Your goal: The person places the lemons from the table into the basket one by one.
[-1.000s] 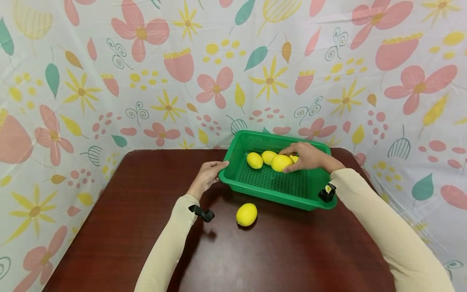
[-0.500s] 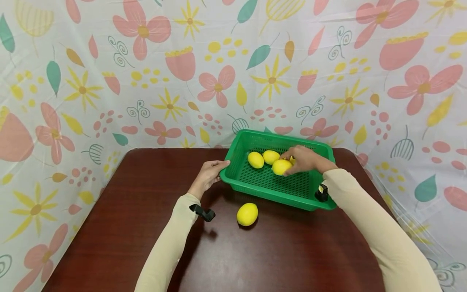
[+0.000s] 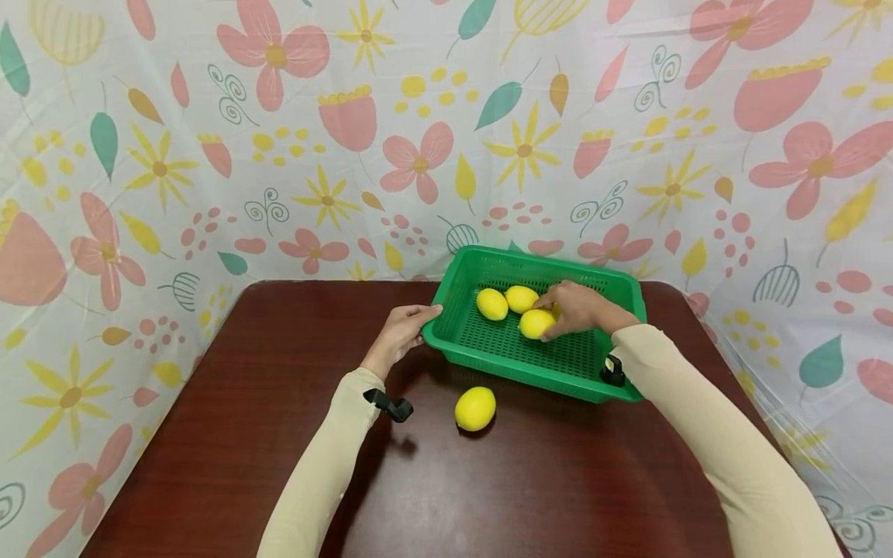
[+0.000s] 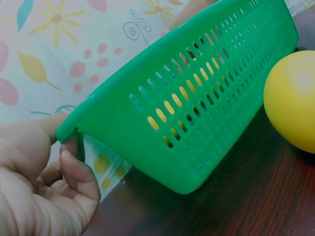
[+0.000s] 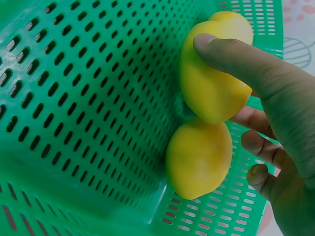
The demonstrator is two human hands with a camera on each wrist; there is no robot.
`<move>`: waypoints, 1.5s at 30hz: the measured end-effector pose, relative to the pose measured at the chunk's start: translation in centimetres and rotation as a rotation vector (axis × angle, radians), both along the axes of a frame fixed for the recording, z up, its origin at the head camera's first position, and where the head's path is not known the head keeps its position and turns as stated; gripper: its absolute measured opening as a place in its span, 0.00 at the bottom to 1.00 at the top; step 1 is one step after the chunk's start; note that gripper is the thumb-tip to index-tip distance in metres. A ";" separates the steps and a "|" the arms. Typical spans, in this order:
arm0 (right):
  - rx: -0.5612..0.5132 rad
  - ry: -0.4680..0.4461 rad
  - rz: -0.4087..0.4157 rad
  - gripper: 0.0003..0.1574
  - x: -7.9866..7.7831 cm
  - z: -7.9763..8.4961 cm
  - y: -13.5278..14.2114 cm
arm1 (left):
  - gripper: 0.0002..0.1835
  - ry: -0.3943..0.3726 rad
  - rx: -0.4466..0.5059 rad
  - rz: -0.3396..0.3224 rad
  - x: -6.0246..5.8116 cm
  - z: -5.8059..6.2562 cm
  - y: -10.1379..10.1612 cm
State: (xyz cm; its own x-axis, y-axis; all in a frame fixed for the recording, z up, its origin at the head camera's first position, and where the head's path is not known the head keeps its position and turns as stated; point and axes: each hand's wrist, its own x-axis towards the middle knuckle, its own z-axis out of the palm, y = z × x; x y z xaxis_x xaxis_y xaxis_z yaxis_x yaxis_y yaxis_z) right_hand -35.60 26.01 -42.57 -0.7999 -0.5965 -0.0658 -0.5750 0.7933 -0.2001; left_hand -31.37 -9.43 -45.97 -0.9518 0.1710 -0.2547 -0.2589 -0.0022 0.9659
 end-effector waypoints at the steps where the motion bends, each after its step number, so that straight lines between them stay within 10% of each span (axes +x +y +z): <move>1: 0.008 0.004 0.000 0.42 -0.1 -0.2 0.0 | 0.23 0.000 -0.001 0.002 0.0 0.0 0.0; 25: 0.035 0.000 -0.077 0.42 -0.1 -0.8 0.0 | 0.22 -0.006 0.016 0.008 0.1 0.3 0.1; 45: -0.185 0.038 -0.055 0.37 4.0 5.1 0.5 | 0.25 0.005 0.018 0.003 -0.1 0.1 0.0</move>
